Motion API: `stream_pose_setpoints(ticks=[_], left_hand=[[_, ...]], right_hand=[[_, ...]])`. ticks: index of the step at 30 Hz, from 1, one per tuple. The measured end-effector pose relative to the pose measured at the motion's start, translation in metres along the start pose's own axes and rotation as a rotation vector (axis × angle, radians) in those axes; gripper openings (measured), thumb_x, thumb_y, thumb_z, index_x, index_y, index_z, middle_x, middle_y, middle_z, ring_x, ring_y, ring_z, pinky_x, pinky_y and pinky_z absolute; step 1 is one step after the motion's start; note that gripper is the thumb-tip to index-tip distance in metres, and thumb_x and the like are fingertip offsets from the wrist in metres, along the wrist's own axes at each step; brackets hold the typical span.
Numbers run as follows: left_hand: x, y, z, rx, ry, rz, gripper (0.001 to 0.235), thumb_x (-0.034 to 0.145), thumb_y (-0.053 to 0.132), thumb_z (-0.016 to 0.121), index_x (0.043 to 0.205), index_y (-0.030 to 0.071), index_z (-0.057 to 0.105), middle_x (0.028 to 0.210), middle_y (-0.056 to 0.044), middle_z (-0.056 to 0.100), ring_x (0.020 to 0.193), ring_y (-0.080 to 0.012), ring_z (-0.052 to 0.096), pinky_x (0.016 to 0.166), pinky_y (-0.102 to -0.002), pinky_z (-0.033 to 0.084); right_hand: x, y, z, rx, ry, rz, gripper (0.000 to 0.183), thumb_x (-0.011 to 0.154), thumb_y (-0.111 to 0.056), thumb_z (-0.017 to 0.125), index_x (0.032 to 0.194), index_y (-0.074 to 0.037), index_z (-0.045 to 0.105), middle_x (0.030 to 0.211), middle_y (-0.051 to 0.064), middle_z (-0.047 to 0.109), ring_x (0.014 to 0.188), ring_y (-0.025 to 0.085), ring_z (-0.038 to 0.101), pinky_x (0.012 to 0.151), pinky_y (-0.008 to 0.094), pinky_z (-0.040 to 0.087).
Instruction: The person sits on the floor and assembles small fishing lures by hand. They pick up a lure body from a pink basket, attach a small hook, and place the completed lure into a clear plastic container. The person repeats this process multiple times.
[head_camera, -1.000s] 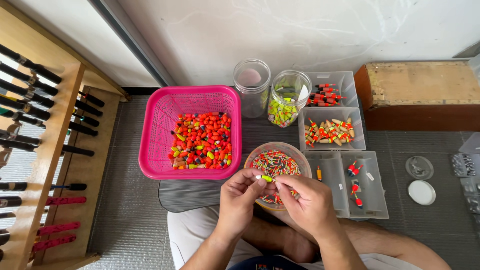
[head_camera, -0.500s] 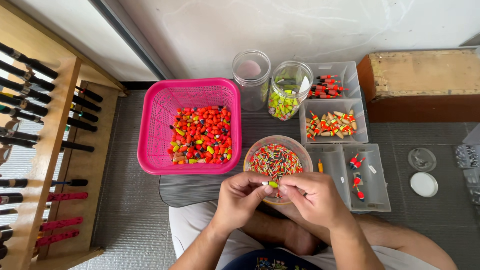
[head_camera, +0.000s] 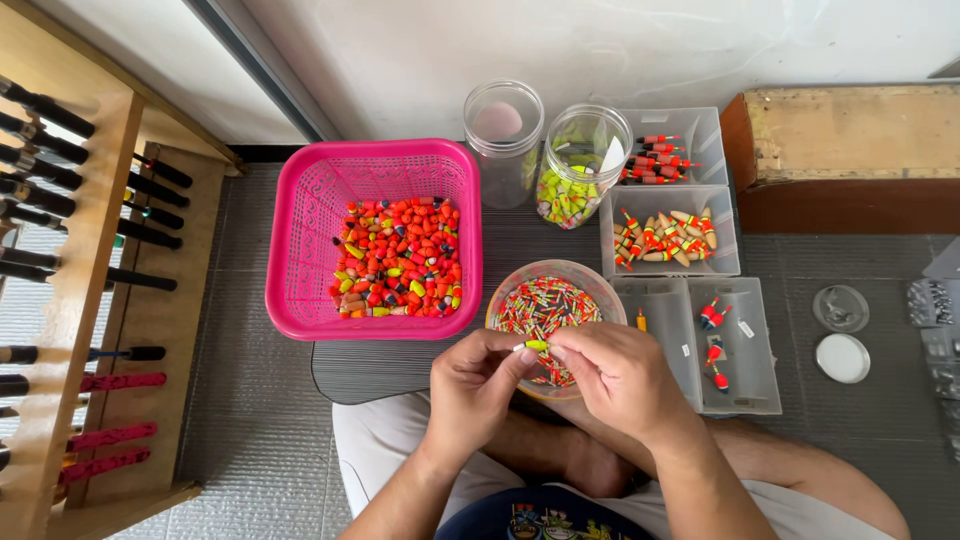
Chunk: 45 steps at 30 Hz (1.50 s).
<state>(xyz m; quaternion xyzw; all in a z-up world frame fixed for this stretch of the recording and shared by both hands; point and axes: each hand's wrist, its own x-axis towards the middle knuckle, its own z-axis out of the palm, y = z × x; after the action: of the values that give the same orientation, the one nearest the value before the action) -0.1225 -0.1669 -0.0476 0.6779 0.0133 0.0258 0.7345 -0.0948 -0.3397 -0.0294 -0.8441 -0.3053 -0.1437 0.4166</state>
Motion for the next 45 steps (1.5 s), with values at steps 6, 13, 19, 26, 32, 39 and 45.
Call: stream_pose_setpoints(ticks=[6,13,19,26,32,39,45], left_hand=[[0.007,0.015,-0.012,0.299,-0.154,0.064,0.010,0.089,0.016,0.065,0.085,0.009,0.069,0.065,0.000,0.064,0.059,-0.0090,0.057,0.057,-0.024,0.047],[0.003,0.011,-0.009,0.313,-0.149,0.151,0.008,0.087,0.017,0.068,0.089,0.009,0.069,0.081,-0.001,0.070,0.072,-0.0106,0.064,0.067,-0.025,0.050],[0.005,0.003,-0.016,0.348,-0.216,0.575,0.010,0.090,0.011,0.066,0.097,0.005,0.061,0.087,-0.010,0.067,0.073,-0.0238,0.067,0.067,-0.033,0.053],[0.012,-0.001,-0.029,0.697,-0.346,0.929,0.021,0.094,0.003,0.061,0.114,0.000,0.056,0.102,-0.012,0.063,0.077,-0.0262,0.063,0.065,-0.036,0.053],[-0.003,0.016,-0.019,0.361,-0.272,0.325,0.010,0.093,0.016,0.060,0.090,0.007,0.061,0.078,-0.005,0.062,0.069,-0.0197,0.059,0.065,-0.031,0.047],[-0.006,0.027,-0.021,0.103,-0.340,-0.219,0.043,0.102,0.032,0.044,0.062,0.015,0.041,0.057,0.005,0.038,0.056,-0.0076,0.033,0.054,-0.026,0.031],[-0.002,0.016,-0.028,0.338,-0.057,0.018,0.026,0.097,0.025,0.052,0.076,0.010,0.059,0.065,0.003,0.053,0.062,-0.0107,0.047,0.059,-0.029,0.041]], right_hand=[[-0.002,-0.004,0.005,0.052,0.015,0.019,0.007,0.092,-0.009,0.057,0.093,-0.005,0.063,0.084,0.006,0.068,0.072,0.020,0.065,0.069,0.032,0.052],[-0.004,-0.010,0.002,0.254,-0.028,0.126,0.018,0.097,-0.010,0.045,0.084,-0.002,0.055,0.075,0.006,0.056,0.061,0.018,0.046,0.058,0.030,0.040],[-0.012,-0.016,0.007,0.514,-0.023,0.372,0.032,0.096,-0.023,0.046,0.071,-0.005,0.055,0.055,0.001,0.053,0.049,0.010,0.047,0.048,0.023,0.040],[-0.016,-0.009,0.011,0.898,-0.088,0.746,0.030,0.094,-0.019,0.050,0.068,-0.004,0.053,0.048,0.006,0.049,0.040,0.012,0.042,0.042,0.024,0.032],[-0.002,-0.020,-0.007,0.374,-0.134,0.255,0.019,0.094,-0.014,0.051,0.082,-0.004,0.061,0.066,0.004,0.059,0.055,0.015,0.053,0.053,0.027,0.045],[-0.002,-0.008,-0.003,0.160,-0.083,-0.124,0.010,0.091,-0.011,0.058,0.094,-0.003,0.063,0.087,0.008,0.070,0.073,0.025,0.067,0.066,0.035,0.055],[0.023,-0.009,0.002,0.050,-0.049,0.152,0.004,0.088,-0.009,0.065,0.089,-0.005,0.066,0.083,0.005,0.070,0.069,0.015,0.065,0.064,0.028,0.050]])
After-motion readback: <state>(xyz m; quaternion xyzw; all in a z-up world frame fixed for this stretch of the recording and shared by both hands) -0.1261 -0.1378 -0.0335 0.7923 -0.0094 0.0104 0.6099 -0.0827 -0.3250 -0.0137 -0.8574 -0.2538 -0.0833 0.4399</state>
